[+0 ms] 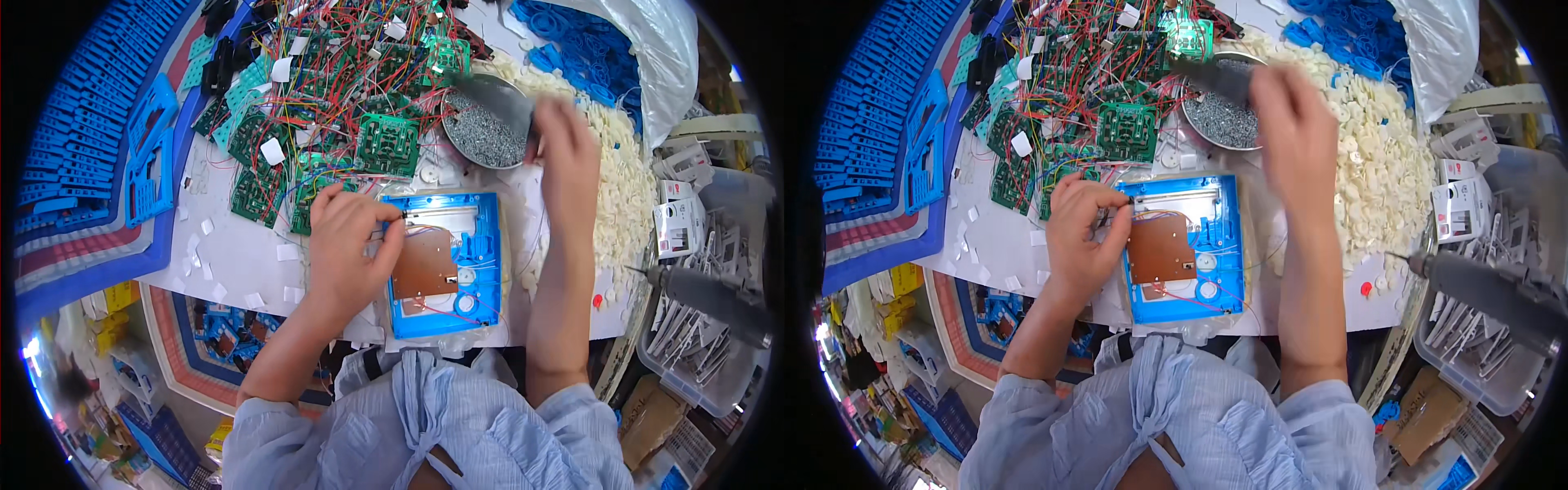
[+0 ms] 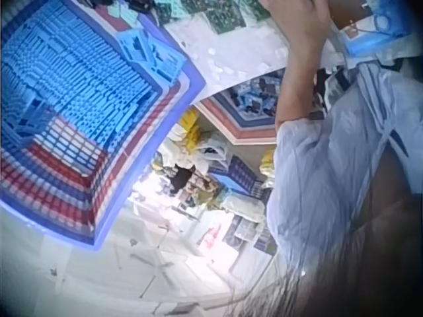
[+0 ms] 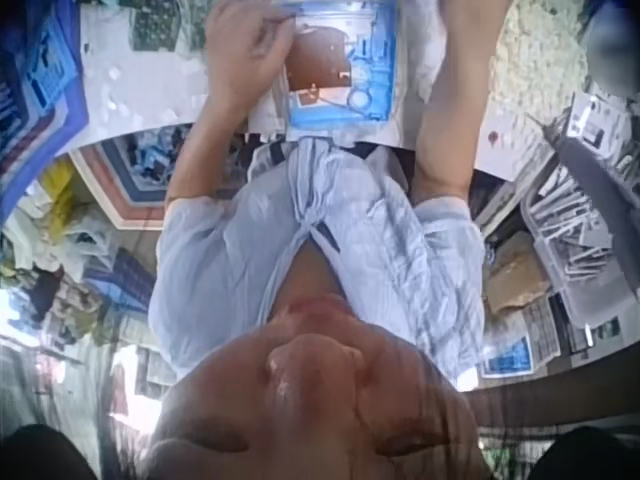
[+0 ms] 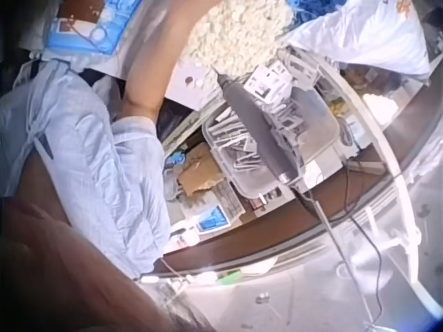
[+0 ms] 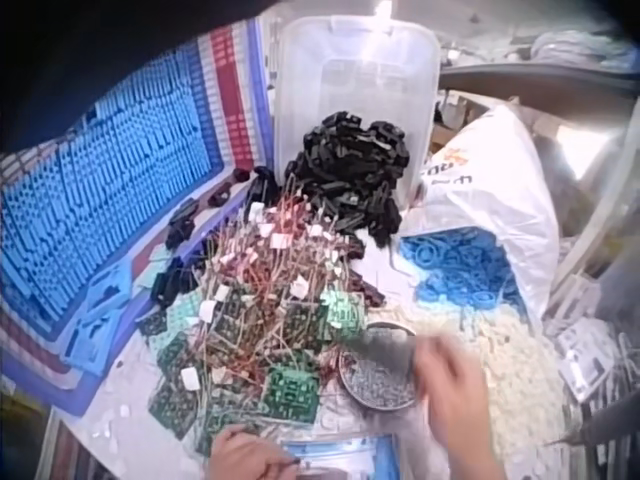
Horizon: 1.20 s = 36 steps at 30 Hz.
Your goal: Assembling electronic components into a blue plastic casing using a power screwdriver.
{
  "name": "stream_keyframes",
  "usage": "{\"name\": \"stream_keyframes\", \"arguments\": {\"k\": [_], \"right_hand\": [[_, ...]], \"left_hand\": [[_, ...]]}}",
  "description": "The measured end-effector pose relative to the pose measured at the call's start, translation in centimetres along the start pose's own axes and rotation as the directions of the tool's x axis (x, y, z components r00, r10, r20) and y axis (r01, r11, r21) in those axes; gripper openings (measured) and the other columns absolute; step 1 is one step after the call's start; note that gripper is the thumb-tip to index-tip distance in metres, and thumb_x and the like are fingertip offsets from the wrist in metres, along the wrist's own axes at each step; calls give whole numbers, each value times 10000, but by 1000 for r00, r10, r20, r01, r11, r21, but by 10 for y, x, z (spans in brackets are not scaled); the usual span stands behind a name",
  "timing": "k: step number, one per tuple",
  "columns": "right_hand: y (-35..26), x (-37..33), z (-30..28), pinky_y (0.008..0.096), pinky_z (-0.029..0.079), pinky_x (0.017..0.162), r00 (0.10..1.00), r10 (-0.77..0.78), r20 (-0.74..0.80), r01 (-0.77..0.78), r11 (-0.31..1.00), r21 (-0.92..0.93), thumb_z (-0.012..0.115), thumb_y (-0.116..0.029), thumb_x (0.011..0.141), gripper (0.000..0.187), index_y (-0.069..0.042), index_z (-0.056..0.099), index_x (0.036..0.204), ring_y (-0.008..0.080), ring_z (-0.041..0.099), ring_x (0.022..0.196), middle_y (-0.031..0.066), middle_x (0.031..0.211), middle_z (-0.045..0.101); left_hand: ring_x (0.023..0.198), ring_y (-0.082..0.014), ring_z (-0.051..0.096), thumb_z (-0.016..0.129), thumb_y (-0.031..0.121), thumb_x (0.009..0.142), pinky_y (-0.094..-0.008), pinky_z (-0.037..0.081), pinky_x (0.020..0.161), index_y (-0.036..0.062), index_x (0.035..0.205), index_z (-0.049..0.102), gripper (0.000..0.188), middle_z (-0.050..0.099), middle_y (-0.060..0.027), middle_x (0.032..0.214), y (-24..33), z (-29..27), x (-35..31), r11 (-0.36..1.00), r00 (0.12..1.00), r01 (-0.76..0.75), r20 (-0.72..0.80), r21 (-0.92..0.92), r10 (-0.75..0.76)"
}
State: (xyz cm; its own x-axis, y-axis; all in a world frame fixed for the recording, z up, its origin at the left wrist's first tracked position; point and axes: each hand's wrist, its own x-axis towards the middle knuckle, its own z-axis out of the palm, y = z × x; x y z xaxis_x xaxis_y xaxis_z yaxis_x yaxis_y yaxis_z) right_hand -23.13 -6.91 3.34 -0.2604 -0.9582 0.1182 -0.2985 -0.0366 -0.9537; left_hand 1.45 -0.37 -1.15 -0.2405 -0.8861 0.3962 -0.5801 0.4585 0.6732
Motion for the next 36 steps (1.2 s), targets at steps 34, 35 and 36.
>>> {"name": "stream_keyframes", "arguments": {"k": [34, 35, 36], "right_hand": [[-1, -89, -29, 423, 550, 768, 747, -170, 643, 485, 800, -352, 826, -220, 773, 475, -27, 665, 1176, 337, 643, 945, 137, 1072, 641], [-1, -89, -29, 420, 551, 764, 739, -169, 652, 499, 788, -361, 828, -221, 766, 480, -30, 667, 1176, 332, 638, 945, 131, 1086, 636], [-2, -89, -28, 416, 551, 759, 732, -169, 660, 512, 776, -369, 831, -221, 760, 485, -32, 668, 1176, 327, 632, 945, 125, 1100, 632]], "left_hand": [[935, -271, 612, 764, 66, 769, -461, 424, 965, 88, 897, 687, 152, 650, -48, 933, 15, -19, 31, 971, 879, -234, 416, -55, 236], [917, -274, 605, 760, 65, 769, -461, 426, 959, 85, 888, 679, 145, 636, -50, 919, 17, -19, 35, 966, 864, -253, 439, -47, 247], [900, -276, 597, 756, 65, 770, -461, 429, 954, 82, 878, 671, 139, 622, -52, 905, 19, -19, 39, 962, 848, -271, 462, -40, 258]]}}
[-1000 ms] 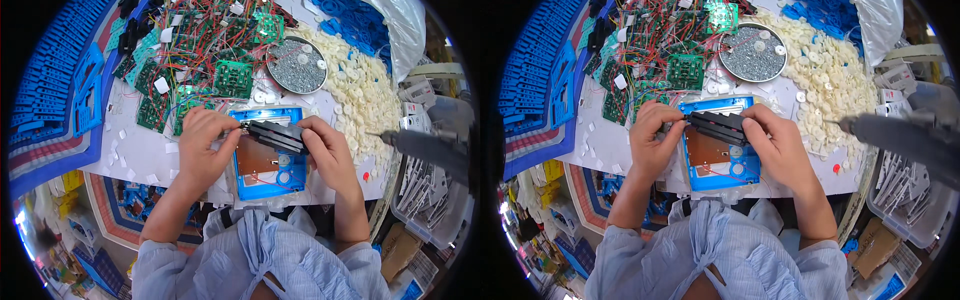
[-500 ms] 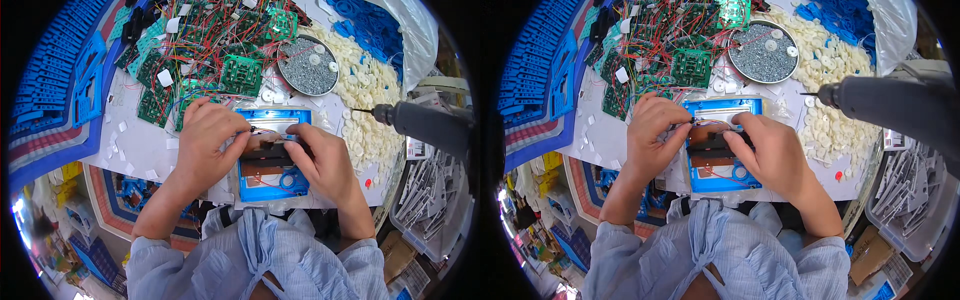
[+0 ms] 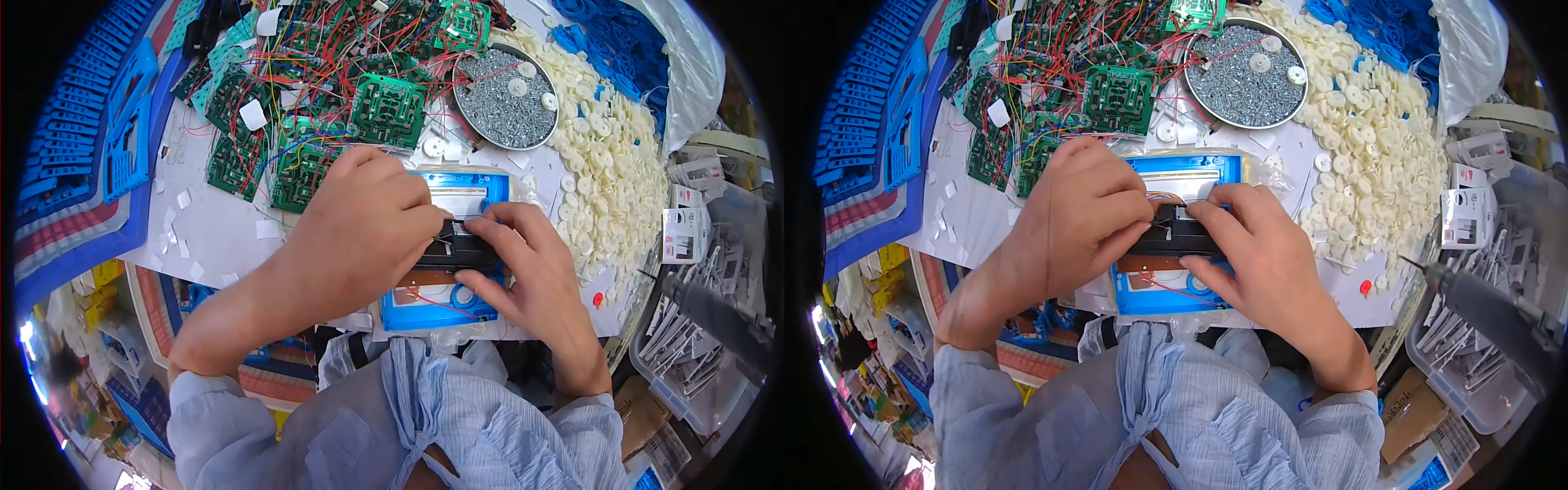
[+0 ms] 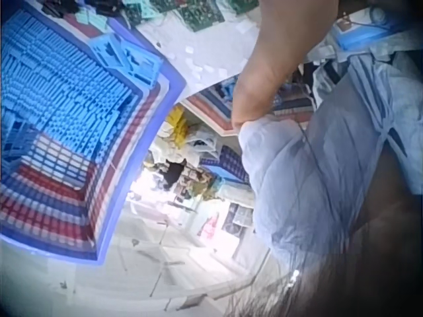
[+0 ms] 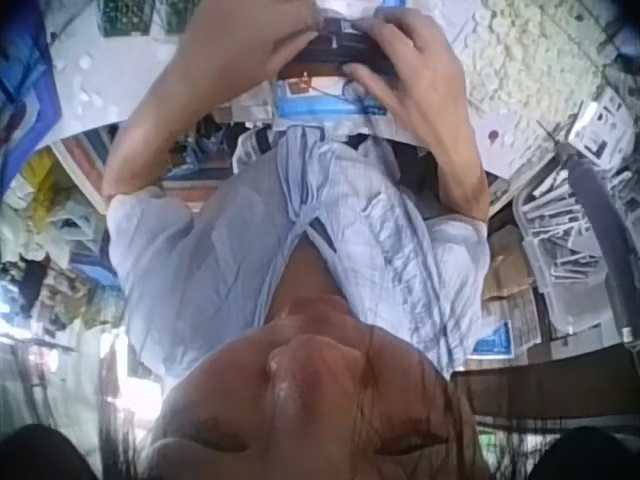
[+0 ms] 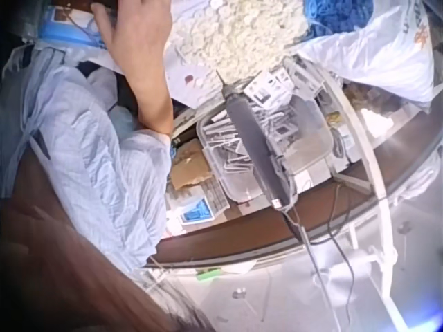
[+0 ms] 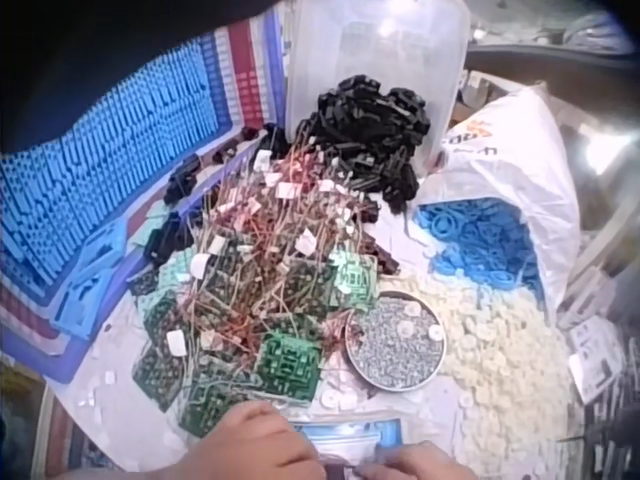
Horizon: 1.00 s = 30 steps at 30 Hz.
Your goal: Assembling electronic components into a blue plastic casing using a power screwdriver.
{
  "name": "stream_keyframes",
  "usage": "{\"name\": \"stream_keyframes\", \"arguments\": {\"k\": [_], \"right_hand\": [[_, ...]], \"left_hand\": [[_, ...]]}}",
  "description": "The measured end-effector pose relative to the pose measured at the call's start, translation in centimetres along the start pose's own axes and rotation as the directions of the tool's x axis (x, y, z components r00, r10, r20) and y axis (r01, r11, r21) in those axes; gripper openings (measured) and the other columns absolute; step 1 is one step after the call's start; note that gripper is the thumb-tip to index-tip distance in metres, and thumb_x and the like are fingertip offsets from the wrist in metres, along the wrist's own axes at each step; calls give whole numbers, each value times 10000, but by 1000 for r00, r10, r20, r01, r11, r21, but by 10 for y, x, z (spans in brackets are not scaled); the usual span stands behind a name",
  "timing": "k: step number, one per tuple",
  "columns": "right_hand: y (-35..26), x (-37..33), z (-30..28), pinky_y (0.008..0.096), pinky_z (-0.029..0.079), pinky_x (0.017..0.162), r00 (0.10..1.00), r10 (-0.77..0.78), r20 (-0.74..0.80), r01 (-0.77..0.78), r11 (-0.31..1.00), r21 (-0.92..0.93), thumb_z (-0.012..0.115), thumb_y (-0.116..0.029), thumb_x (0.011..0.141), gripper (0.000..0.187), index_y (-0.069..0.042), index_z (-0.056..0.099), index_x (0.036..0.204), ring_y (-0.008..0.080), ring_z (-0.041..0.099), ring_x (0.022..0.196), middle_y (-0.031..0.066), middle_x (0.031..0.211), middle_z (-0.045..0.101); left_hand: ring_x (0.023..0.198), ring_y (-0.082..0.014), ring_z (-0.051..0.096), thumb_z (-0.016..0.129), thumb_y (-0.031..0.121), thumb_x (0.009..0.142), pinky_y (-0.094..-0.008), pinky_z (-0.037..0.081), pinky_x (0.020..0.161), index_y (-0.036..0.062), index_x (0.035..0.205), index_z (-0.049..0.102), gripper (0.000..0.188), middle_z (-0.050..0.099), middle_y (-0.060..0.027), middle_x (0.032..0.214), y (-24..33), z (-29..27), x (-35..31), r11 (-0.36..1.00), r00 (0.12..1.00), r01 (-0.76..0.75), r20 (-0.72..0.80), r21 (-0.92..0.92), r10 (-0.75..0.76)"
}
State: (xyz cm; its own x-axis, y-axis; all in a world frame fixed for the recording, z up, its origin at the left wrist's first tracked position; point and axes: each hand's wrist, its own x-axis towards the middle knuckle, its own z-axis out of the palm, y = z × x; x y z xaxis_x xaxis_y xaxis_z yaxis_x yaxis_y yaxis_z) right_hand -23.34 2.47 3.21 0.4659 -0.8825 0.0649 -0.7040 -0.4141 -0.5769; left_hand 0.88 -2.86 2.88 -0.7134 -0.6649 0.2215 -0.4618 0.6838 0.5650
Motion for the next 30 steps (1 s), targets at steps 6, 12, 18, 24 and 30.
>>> {"name": "stream_keyframes", "arguments": {"k": [6, 12, 18, 24, 30], "right_hand": [[3, 8, -1, 391, 549, 729, 995, -98, 6, 98, 995, -32, 827, -228, 757, 448, -32, 675, 1130, 302, 623, 899, 115, 1067, 632], [3, 17, -1, 384, 540, 697, 992, -117, 41, 118, 993, -26, 828, -238, 754, 439, -35, 677, 1113, 293, 607, 864, 103, 1033, 621], [3, 24, 1, 382, 534, 676, 989, -131, 63, 132, 991, -2, 831, -241, 745, 447, -37, 678, 1112, 285, 601, 855, 99, 1016, 614], [4, 28, 0, 382, 529, 675, 985, -146, 87, 147, 989, -6, 827, -236, 745, 439, -32, 676, 1104, 286, 598, 845, 103, 986, 611], [10, 34, 3, 402, 524, 698, 975, -216, 51, 215, 976, 25, 834, -228, 743, 424, -6, 674, 1067, 318, 595, 839, 128, 975, 613]], "left_hand": [[870, -260, 588, 700, 80, 783, -448, 448, 953, 74, 814, 623, 84, 575, -58, 855, -5, -9, 13, 995, 991, -99, 93, 26, 96], [854, -254, 587, 615, 146, 805, -429, 466, 937, 81, 797, 604, 66, 535, -55, 836, -8, -21, 23, 982, 952, -185, 253, 24, 173], [847, -242, 588, 606, 160, 805, -403, 475, 909, 87, 798, 603, 74, 534, -46, 843, -10, -26, 24, 978, 919, -204, 350, 37, 179], [852, -223, 595, 637, 155, 788, -364, 466, 830, 97, 781, 609, 65, 544, -37, 832, -8, -33, 31, 975, 878, -199, 460, 100, 132], [849, -197, 596, 676, 149, 767, -340, 446, 787, 108, 784, 626, 67, 562, -16, 830, -11, -21, 27, 958, 936, -229, 311, 171, 168]]}}
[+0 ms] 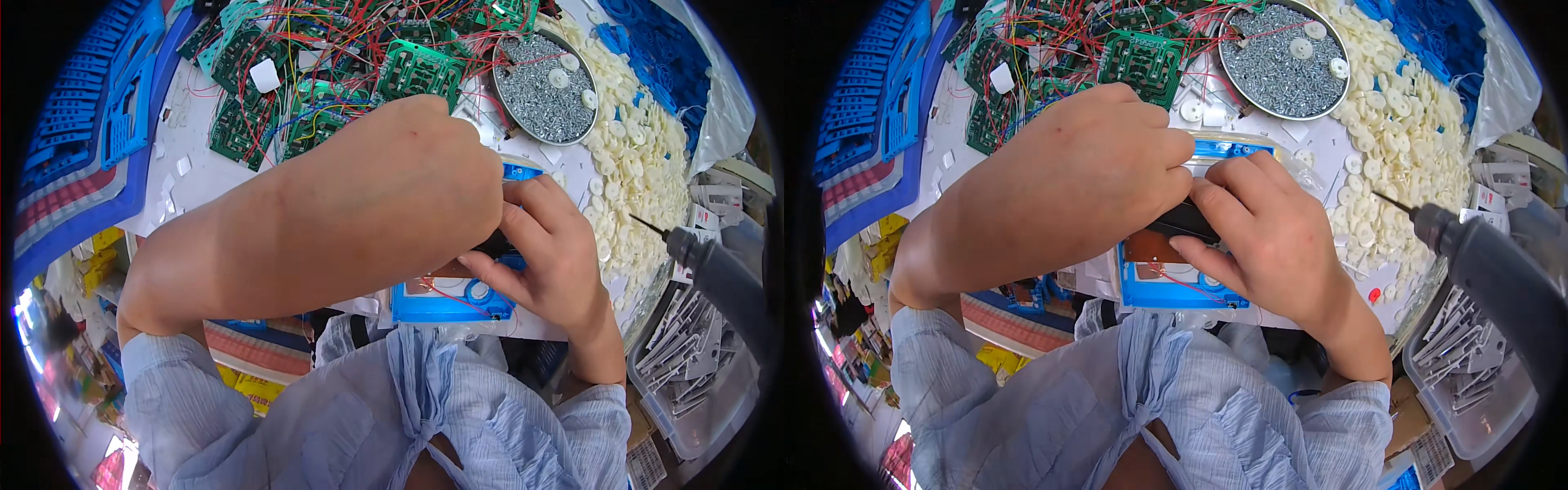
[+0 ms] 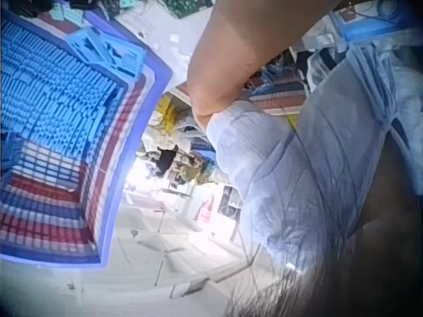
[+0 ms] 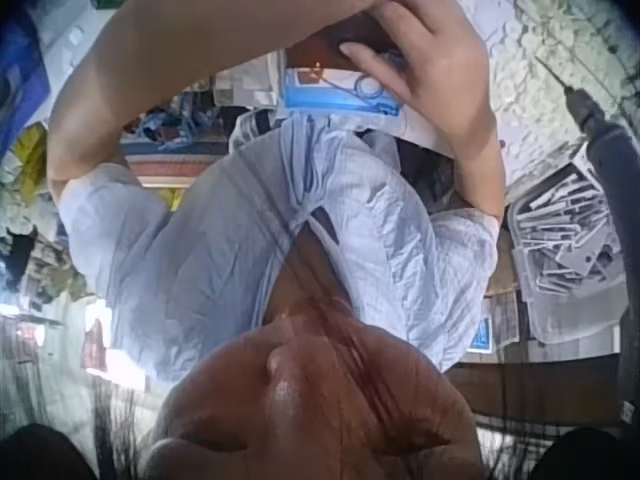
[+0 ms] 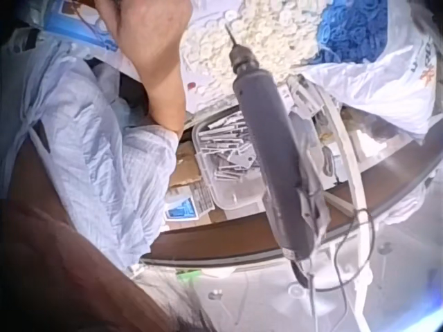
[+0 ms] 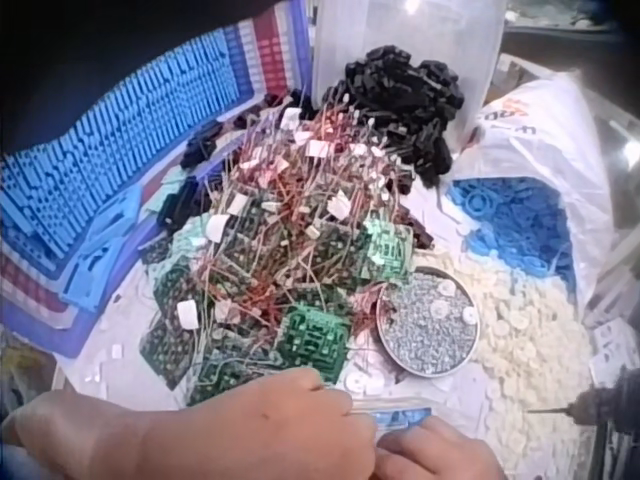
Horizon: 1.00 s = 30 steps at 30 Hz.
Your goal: Assembling electronic components into a blue plastic casing using a power screwdriver.
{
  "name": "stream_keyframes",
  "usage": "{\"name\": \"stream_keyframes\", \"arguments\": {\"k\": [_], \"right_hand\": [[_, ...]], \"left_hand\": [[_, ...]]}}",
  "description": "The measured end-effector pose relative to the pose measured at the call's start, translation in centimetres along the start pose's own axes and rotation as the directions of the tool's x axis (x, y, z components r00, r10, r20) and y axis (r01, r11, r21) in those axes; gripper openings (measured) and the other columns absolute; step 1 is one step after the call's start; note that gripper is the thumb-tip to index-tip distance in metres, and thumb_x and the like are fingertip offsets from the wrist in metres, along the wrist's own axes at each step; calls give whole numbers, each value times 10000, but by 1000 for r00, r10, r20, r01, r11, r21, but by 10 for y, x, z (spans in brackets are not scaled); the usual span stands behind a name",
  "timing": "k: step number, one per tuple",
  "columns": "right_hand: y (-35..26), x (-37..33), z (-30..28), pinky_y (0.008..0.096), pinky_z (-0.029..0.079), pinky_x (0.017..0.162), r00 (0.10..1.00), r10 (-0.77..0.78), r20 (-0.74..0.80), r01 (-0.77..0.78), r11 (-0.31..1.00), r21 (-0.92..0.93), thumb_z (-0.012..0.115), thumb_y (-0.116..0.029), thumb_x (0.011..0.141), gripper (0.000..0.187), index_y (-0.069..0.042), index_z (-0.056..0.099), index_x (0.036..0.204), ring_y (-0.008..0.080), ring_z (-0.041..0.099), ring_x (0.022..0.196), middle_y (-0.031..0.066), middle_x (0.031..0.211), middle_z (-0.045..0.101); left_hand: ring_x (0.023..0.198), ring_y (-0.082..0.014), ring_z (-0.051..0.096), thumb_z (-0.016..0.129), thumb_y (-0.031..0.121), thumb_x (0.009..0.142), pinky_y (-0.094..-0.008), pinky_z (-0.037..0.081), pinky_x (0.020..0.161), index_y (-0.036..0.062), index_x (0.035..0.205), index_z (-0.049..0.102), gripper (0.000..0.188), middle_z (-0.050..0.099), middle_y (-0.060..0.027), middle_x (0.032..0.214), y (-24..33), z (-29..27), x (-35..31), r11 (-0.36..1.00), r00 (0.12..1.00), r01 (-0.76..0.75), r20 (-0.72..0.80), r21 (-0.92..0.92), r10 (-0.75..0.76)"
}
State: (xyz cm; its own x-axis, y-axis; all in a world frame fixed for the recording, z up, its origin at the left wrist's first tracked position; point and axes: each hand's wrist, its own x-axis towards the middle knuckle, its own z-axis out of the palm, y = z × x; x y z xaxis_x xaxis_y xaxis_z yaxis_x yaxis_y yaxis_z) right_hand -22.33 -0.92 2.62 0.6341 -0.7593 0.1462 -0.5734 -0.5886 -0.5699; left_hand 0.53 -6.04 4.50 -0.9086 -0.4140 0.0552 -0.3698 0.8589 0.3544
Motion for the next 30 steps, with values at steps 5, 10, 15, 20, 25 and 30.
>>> {"name": "stream_keyframes", "arguments": {"k": [5, 10, 15, 20, 25, 30], "right_hand": [[7, 0, 4, 410, 526, 704, 997, -54, -51, 57, 997, 54, 851, -215, 724, 438, 8, 669, 1055, 335, 603, 822, 147, 984, 632], [8, 1, 4, 411, 525, 697, 996, -57, -62, 61, 996, 58, 856, -216, 724, 438, 1, 672, 1056, 331, 603, 812, 145, 982, 637], [7, 3, 5, 402, 526, 700, 999, -39, -29, 40, 998, 47, 846, -245, 744, 422, -24, 681, 1065, 314, 605, 825, 126, 991, 638], [10, 5, 2, 397, 540, 716, 997, -79, 15, 79, 997, 11, 818, -270, 762, 423, -51, 675, 1095, 303, 607, 870, 108, 1044, 631], [6, 9, -3, 381, 560, 714, 992, -68, 104, 75, 995, -59, 784, -239, 739, 462, -74, 646, 1149, 292, 598, 933, 91, 1070, 606], [2, 13, -6, 369, 566, 693, 982, -52, 183, 71, 993, -98, 771, -224, 731, 474, -87, 630, 1163, 284, 594, 951, 83, 1064, 590]], "left_hand": [[857, -188, 602, 679, 130, 767, -333, 444, 788, 123, 810, 650, 52, 588, -5, 851, -3, -8, 1, 999, 993, -7, 119, 36, 3], [885, -188, 616, 676, 116, 769, -338, 454, 807, 128, 824, 667, 57, 602, -2, 870, -9, -14, 4, 1000, 983, -11, 185, -1, 11], [847, -195, 633, 679, 119, 764, -342, 471, 799, 125, 808, 689, 45, 617, -7, 835, -7, -10, 6, 1000, 991, -4, 131, 8, 3], [749, -211, 646, 688, 129, 751, -351, 488, 734, 114, 756, 698, 19, 621, -27, 761, -10, -8, 7, 995, 997, -60, 56, 76, 56], [738, -225, 650, 688, 134, 746, -360, 496, 728, 100, 737, 696, 36, 624, -39, 759, -12, -7, 5, 998, 997, -52, 61, 24, 50], [784, -234, 651, 672, 137, 758, -377, 506, 730, 83, 750, 690, 58, 621, -48, 800, -13, -1, 0, 999, 999, -8, 44, -32, 10]]}}
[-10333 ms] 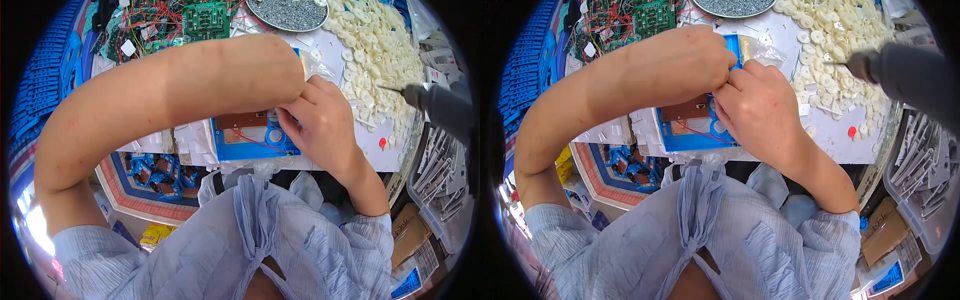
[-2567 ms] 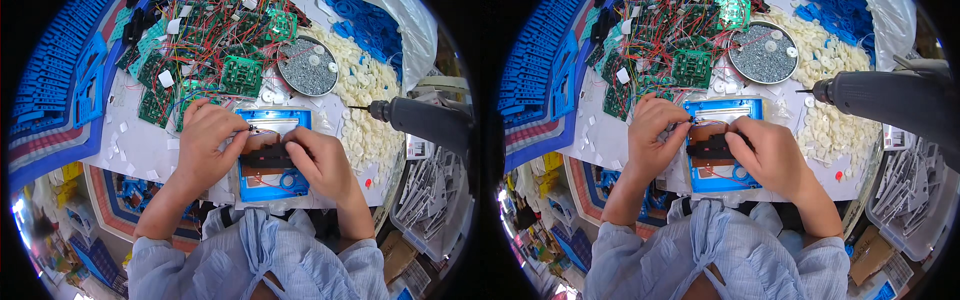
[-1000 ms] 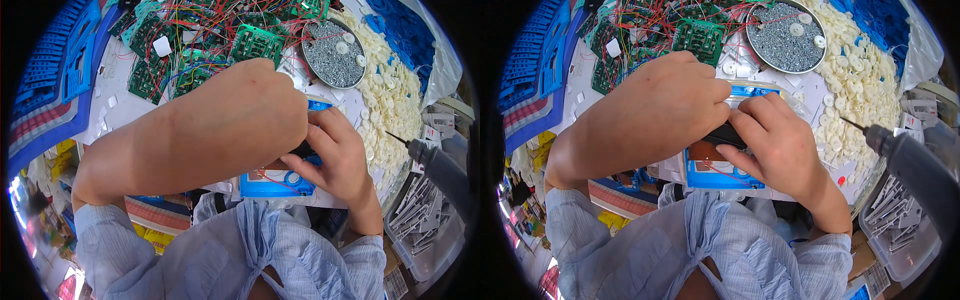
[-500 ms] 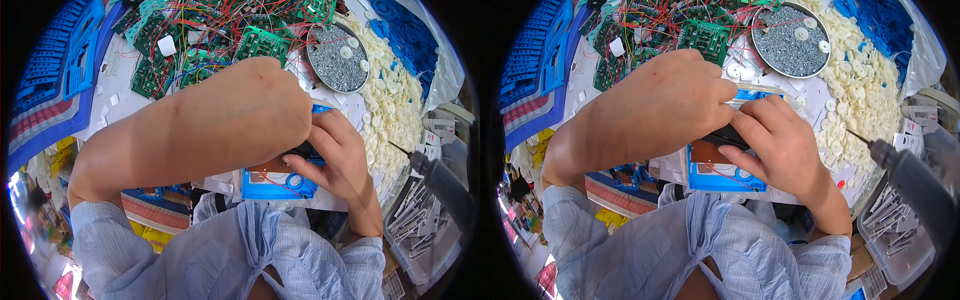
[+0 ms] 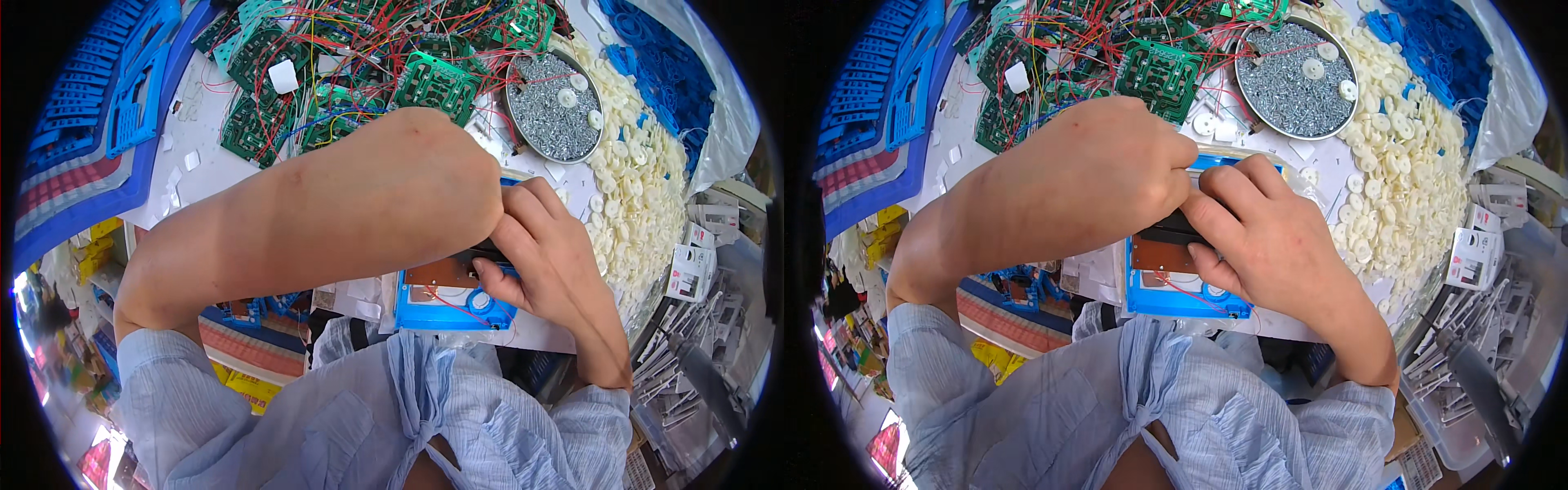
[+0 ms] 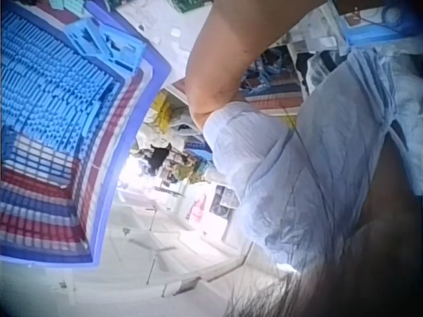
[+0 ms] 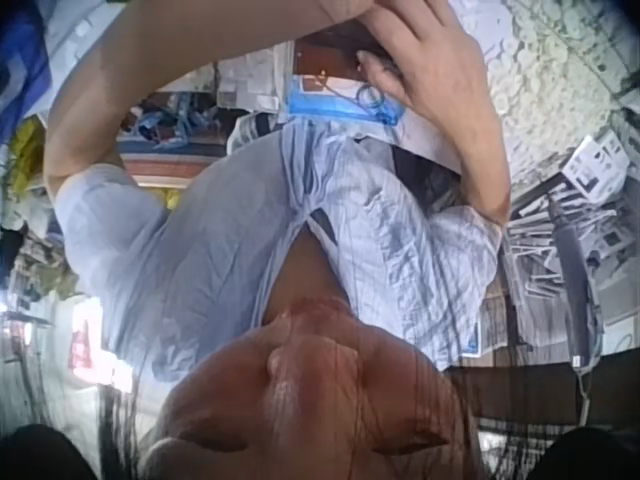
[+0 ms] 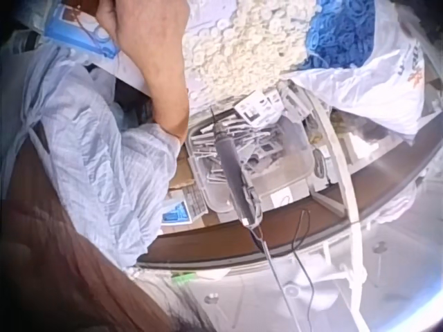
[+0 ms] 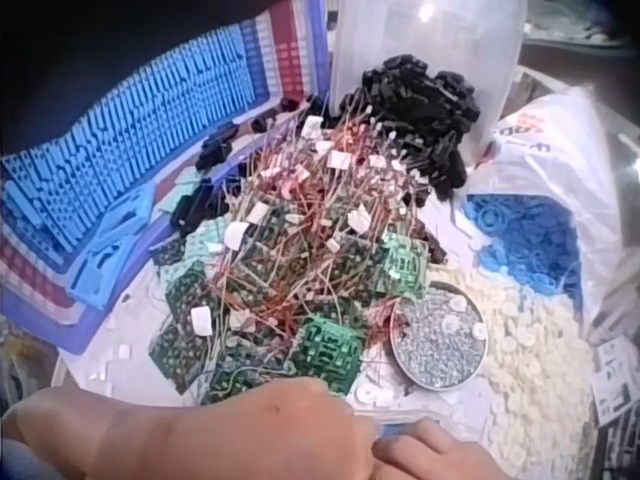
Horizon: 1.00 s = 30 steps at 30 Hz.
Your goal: Assembling electronic components into a blue plastic casing using a power screwdriver.
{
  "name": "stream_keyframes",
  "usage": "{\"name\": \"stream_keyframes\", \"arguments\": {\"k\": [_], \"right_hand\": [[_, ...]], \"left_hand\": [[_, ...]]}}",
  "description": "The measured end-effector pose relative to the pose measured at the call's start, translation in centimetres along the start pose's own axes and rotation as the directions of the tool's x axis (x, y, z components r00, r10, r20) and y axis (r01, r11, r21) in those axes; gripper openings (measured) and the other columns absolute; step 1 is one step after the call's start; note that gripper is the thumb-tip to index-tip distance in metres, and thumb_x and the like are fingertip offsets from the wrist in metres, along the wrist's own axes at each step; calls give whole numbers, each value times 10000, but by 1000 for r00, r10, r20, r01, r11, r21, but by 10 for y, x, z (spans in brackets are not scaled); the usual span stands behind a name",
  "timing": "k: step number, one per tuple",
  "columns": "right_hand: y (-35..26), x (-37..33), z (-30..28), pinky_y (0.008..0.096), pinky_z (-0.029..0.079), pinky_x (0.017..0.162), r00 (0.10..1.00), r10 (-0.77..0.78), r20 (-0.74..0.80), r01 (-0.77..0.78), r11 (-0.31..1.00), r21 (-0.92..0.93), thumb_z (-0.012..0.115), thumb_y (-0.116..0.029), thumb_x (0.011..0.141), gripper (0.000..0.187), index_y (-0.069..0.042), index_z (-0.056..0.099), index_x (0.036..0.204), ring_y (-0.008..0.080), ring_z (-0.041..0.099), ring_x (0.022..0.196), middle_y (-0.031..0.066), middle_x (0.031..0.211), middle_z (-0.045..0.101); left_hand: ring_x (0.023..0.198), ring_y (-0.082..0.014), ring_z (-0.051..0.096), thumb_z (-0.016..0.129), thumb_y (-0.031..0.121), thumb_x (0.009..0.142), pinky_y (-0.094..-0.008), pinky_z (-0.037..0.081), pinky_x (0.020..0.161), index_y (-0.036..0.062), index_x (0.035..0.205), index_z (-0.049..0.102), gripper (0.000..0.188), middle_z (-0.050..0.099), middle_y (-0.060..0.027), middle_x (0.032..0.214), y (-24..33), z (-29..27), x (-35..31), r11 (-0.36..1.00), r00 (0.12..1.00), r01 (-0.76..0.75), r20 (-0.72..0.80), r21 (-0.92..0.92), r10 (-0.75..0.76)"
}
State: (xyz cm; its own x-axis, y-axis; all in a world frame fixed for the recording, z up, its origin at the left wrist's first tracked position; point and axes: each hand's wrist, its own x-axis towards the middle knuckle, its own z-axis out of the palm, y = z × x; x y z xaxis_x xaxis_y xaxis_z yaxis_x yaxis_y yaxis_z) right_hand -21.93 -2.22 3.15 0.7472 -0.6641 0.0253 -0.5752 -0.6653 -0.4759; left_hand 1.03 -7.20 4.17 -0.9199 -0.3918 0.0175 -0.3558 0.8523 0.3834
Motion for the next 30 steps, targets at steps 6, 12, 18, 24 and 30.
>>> {"name": "stream_keyframes", "arguments": {"k": [6, 12, 18, 24, 30], "right_hand": [[3, -3, 9, 386, 555, 681, 990, -6, -141, 16, 997, 70, 777, -245, 753, 458, -78, 631, 1154, 300, 604, 895, 100, 1027, 598], [5, -6, 12, 388, 550, 676, 984, 2, -177, 15, 995, 96, 793, -247, 754, 447, -66, 635, 1132, 299, 612, 860, 108, 1028, 610], [6, -6, 11, 381, 551, 673, 985, 4, -170, 13, 995, 99, 803, -241, 744, 453, -61, 638, 1126, 288, 618, 865, 104, 1021, 613], [5, -4, 9, 378, 552, 660, 985, 38, -166, -21, 995, 101, 812, -230, 738, 448, -52, 649, 1116, 288, 621, 857, 108, 1017, 619], [8, -3, 9, 390, 548, 645, 979, 12, -203, 16, 990, 137, 820, -204, 726, 448, -23, 653, 1100, 301, 620, 810, 126, 977, 627]], "left_hand": [[828, -242, 638, 636, 139, 784, -386, 510, 735, 71, 801, 661, 74, 586, -52, 848, 2, 6, -8, 998, 997, 40, -61, -51, -43], [826, -250, 628, 631, 142, 793, -395, 505, 728, 83, 814, 642, 64, 571, -46, 853, 0, 8, -11, 992, 991, 42, -118, -120, -56], [800, -263, 627, 642, 149, 790, -405, 497, 700, 89, 828, 630, 72, 559, -54, 830, -5, 10, -12, 984, 980, 43, -185, -175, -75], [752, -276, 617, 668, 126, 767, -409, 491, 641, 83, 813, 594, 97, 541, -59, 805, -9, 19, -13, 973, 956, 51, -272, -224, -113], [761, -268, 612, 642, 144, 786, -415, 486, 660, 86, 821, 599, 81, 536, -54, 808, -10, 15, -10, 971, 964, -2, -259, -237, -62]]}}
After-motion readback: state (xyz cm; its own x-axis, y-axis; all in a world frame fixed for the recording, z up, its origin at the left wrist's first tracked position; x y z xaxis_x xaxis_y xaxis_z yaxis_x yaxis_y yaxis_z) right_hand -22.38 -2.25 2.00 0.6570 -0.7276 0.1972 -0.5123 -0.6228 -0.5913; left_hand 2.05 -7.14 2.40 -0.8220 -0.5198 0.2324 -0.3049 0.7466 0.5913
